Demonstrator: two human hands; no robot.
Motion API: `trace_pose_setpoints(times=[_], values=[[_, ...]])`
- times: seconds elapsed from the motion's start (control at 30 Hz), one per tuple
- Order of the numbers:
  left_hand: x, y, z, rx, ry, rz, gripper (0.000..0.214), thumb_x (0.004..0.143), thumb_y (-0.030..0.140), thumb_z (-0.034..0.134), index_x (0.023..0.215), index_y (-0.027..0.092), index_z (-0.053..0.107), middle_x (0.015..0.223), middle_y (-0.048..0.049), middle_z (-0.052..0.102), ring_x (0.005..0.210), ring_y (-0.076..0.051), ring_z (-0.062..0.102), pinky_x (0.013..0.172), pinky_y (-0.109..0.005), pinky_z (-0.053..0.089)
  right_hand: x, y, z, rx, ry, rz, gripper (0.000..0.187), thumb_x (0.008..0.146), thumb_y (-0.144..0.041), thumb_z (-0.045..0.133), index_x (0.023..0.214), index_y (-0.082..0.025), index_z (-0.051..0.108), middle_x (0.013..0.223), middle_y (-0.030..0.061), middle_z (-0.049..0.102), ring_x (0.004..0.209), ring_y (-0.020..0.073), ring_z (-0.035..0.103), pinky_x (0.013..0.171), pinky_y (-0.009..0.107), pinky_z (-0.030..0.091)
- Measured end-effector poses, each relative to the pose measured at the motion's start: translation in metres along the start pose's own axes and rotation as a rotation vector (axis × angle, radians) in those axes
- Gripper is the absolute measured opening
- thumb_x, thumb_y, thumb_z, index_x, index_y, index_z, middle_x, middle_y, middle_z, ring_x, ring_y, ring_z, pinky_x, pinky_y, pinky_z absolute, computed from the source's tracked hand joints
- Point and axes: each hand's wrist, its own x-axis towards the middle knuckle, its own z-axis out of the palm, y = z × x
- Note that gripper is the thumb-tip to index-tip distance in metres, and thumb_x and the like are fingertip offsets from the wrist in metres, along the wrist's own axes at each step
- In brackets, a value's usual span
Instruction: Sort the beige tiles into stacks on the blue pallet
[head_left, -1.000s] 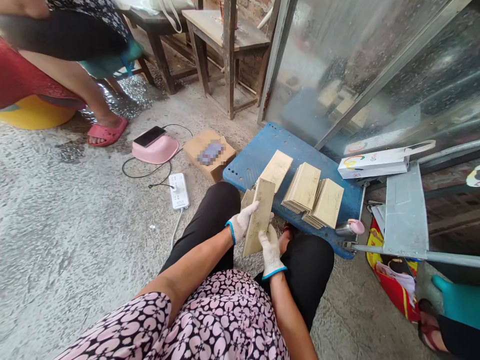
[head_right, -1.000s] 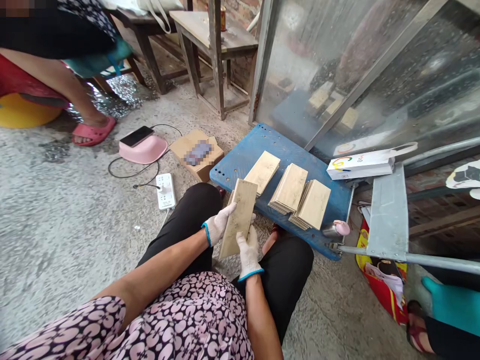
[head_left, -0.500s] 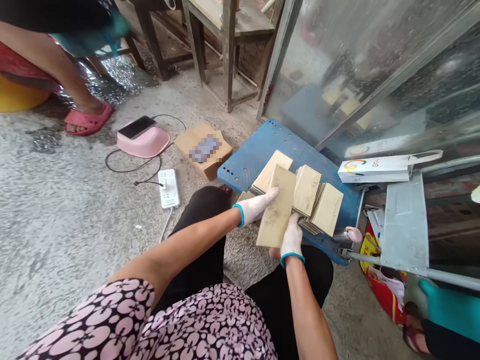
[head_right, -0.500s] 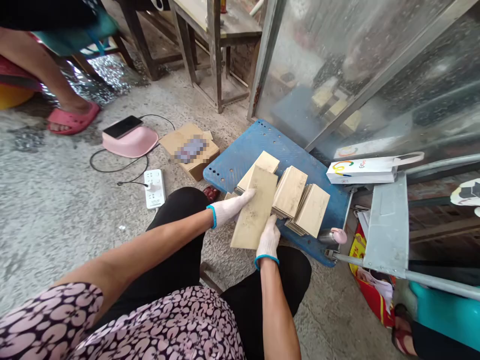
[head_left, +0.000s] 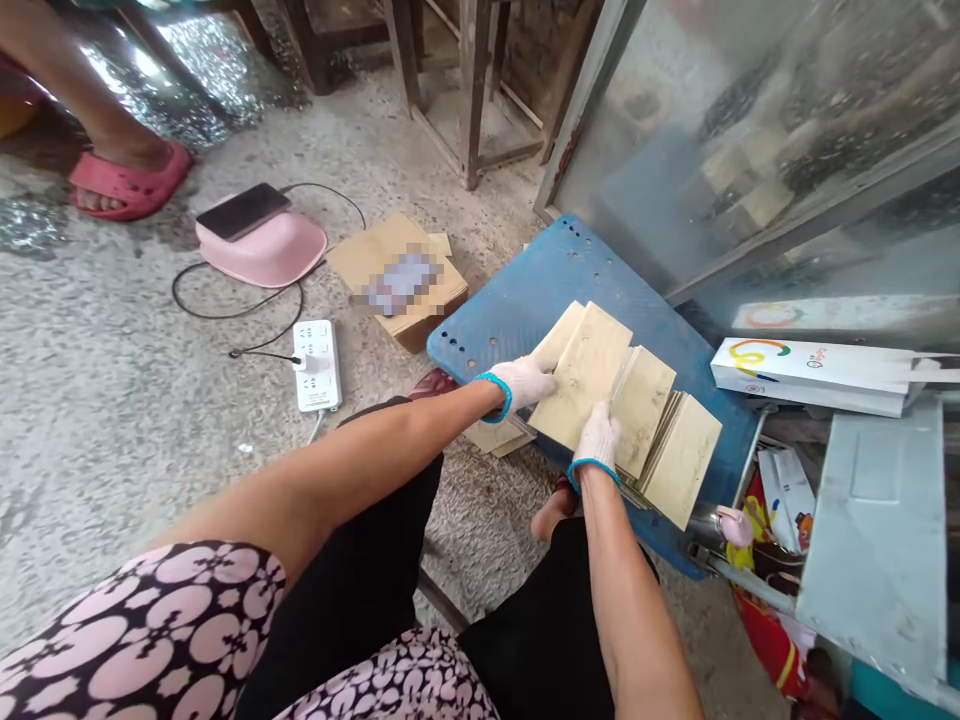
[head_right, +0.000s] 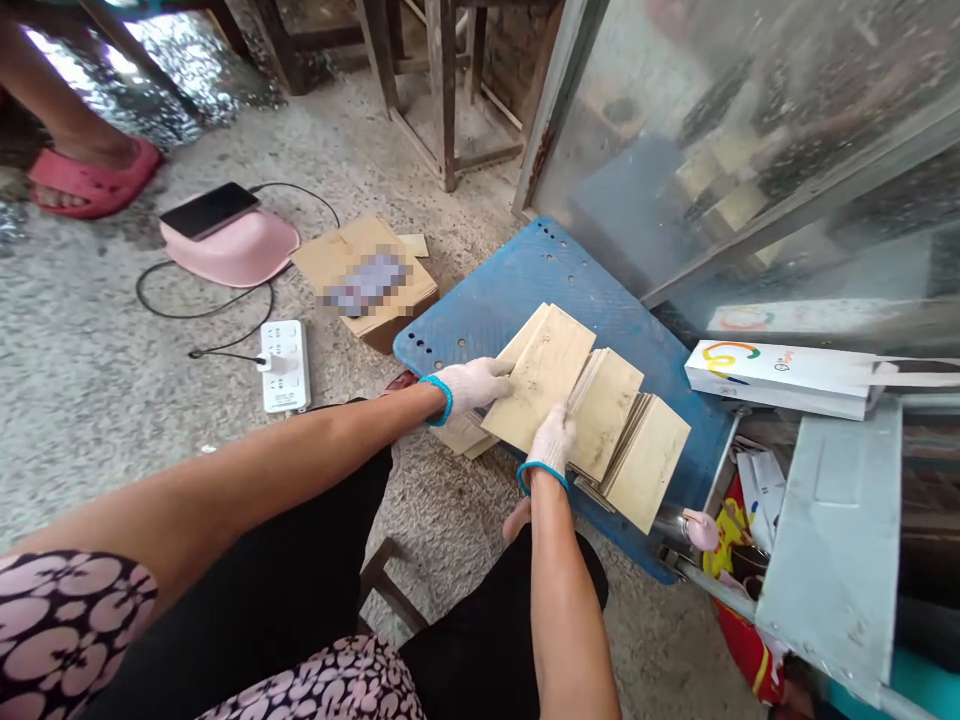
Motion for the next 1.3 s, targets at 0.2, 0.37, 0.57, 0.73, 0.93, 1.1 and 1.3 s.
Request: trace_pose_setpoints(times=[0.2,0.37,0.57,0.73,0.93,1.1,1.3], values=[[0.030,-0.013,-0.010,0.200,0.021,-0.044,0.037,0.068,0.014,0.065,0.104,0.017,0.075,0.086,-0.0087,0.070,0.092,-0.030,0.065,0.082,-0.031,0.049,0.000,-0.008,0.023,-0.122,-0.005,-0.067,0.055,0.093,-0.054,0.032,0.092,-0.012,0.067,0.094,0.0154,0.071,0.083,0.0221,0.063,0.070,0.027,0.047],[0.037,-0.003,-0.014,0.581,-0.013,-0.055,0.044,0.079,0.026,0.054,0.120,0.021,0.069,0.113,-0.0123,0.069,0.105,-0.032,0.063,0.090,-0.037,0.049,0.010,-0.010,0.031,-0.388,-0.055,-0.127,0.058,0.097,-0.048,0.029,0.112,-0.005,0.064,0.104,0.0206,0.068,0.097,0.0253,0.060,0.077,0.028,0.044],[0.030,0.003,-0.019,0.628,0.108,-0.066,0.040,0.089,0.037,0.039,0.103,0.024,0.074,0.106,-0.0061,0.071,0.100,-0.026,0.065,0.086,-0.029,0.049,0.016,-0.013,0.036,-0.462,-0.091,-0.101,0.053,0.098,-0.037,0.025,0.121,-0.006,0.061,0.106,0.0210,0.067,0.103,0.0270,0.059,0.081,0.029,0.043],[0.030,-0.001,-0.022,0.658,0.131,-0.031,0.042,0.092,0.040,0.035,0.114,0.027,0.068,0.110,-0.0033,0.070,0.103,-0.023,0.064,0.082,-0.027,0.050,0.019,-0.020,0.034,-0.481,-0.088,-0.098,0.053,0.098,-0.033,0.020,0.119,-0.008,0.062,0.112,0.0220,0.066,0.107,0.0282,0.059,0.083,0.031,0.043],[0.032,-0.003,-0.012,0.776,-0.013,-0.152,0.058,0.093,0.040,0.037,0.149,0.023,0.041,0.138,-0.0115,0.056,0.121,-0.027,0.058,0.095,-0.033,0.049,0.021,-0.022,0.032,-0.520,-0.113,-0.128,0.048,0.096,-0.032,0.020,0.110,-0.015,0.063,0.113,0.0183,0.067,0.101,0.0270,0.060,0.083,0.031,0.044],[0.033,-0.003,-0.010,0.775,-0.031,-0.168,0.059,0.092,0.036,0.039,0.151,0.025,0.038,0.140,-0.0120,0.054,0.121,-0.028,0.058,0.094,-0.035,0.050,0.023,-0.020,0.028,-0.554,-0.126,-0.171,0.040,0.091,-0.032,0.030,0.107,-0.018,0.064,0.106,0.0151,0.067,0.098,0.0260,0.059,0.077,0.029,0.044],[0.031,-0.002,-0.010,0.812,-0.052,-0.140,0.065,0.091,0.030,0.041,0.155,0.020,0.030,0.138,-0.0162,0.055,0.119,-0.030,0.059,0.092,-0.036,0.051,0.024,-0.022,0.021,-0.569,-0.171,-0.196,0.032,0.086,-0.035,0.036,0.090,-0.020,0.063,0.096,0.0114,0.067,0.087,0.0248,0.057,0.075,0.031,0.043]])
